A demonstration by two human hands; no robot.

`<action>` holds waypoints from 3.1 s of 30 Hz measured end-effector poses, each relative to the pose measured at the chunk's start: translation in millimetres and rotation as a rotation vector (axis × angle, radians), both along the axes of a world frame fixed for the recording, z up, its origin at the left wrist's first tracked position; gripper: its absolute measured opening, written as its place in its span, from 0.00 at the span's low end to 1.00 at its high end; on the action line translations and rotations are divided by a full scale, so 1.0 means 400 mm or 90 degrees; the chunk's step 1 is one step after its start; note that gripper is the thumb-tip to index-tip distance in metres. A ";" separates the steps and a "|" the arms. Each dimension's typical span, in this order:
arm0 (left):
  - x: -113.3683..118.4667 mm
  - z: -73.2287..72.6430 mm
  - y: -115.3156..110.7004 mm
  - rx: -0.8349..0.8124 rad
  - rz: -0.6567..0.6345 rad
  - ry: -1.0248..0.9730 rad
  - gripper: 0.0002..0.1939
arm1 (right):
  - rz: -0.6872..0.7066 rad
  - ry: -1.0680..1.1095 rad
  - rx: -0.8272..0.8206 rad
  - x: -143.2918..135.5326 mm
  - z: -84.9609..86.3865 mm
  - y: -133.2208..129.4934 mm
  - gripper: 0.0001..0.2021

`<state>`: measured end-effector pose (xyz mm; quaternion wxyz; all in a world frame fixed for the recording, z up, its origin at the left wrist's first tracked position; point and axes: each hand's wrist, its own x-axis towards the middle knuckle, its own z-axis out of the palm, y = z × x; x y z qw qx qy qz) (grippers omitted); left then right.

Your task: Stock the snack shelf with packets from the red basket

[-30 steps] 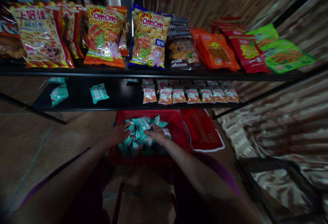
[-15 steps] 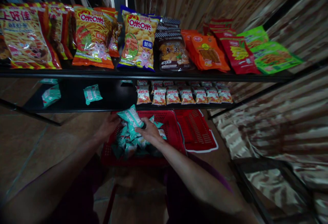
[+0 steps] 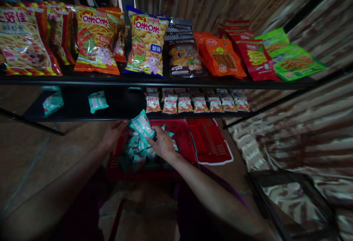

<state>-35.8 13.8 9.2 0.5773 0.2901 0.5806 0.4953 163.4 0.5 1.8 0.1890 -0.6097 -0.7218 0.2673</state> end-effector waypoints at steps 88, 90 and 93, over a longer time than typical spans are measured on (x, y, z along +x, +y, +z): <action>0.081 -0.029 -0.087 -0.054 -0.082 -0.259 0.21 | -0.309 0.817 -0.293 0.013 0.047 0.089 0.19; 0.085 -0.029 -0.098 -0.058 -0.126 -0.236 0.20 | -0.305 0.821 -0.287 0.025 0.047 0.104 0.18; 0.089 -0.034 -0.111 -0.069 -0.155 -0.214 0.21 | -0.334 0.799 -0.289 0.040 0.043 0.117 0.17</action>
